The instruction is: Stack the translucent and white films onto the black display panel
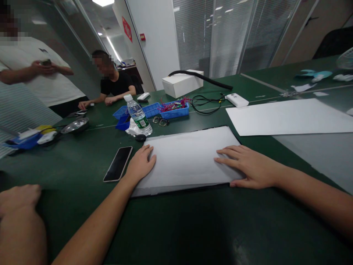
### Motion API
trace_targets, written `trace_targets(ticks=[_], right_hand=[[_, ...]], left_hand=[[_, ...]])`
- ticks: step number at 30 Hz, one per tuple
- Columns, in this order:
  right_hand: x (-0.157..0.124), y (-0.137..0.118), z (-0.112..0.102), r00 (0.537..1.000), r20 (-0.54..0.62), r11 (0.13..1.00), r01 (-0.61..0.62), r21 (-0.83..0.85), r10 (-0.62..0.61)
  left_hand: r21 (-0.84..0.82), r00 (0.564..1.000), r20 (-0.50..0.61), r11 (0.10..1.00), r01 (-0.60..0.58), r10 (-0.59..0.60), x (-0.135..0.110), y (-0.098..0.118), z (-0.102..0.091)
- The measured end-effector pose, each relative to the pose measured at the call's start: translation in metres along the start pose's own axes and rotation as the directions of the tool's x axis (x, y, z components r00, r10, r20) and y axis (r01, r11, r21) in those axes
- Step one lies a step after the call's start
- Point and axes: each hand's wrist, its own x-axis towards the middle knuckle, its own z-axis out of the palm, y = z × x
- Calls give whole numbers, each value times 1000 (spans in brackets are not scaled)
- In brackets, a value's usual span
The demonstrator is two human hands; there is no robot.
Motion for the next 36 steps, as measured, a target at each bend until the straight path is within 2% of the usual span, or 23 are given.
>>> trace_targets(ticks=[5,8,10,13,14,15,17,21,26,31,36], right_hand=[[0,6,6,1000,-11,996,16,86,-15],[0,8,7,1000,2,993,5,116,-5],[0,10,8,1000,11,992,3,129,-5],[0,13,9,1000,1,988,4,155,-4],[-1,14,10,1000,-7,986,1,166,0],[-1,15,10,1000,-15,984,-3,179,6],[-3,17,11,999,-32,979,-20,204,27],[-5,26,13,984,-87,970,-135,204,155],[5,54,21,925,-179,940,-317,126,336],[31,96,33,917,-165,930,-345,128,363],[54,130,36,889,-220,913,-371,169,401]], left_hand=[[15,999,-15,999,-52,53,-2,4,-5],[20,975,-10,975,-220,220,-7,13,-14],[0,926,2,926,-378,378,-11,22,-20],[-84,791,120,800,-594,600,-18,38,-27],[-114,745,166,763,-636,646,-20,43,-29],[-136,717,201,744,-654,667,-21,47,-29],[-173,687,243,728,-663,684,-23,54,-29],[-212,681,268,731,-648,681,-23,58,-27],[-234,687,261,735,-636,678,-24,57,-27],[-227,695,244,737,-637,676,-26,58,-27],[-251,690,220,724,-643,690,-24,57,-27]])
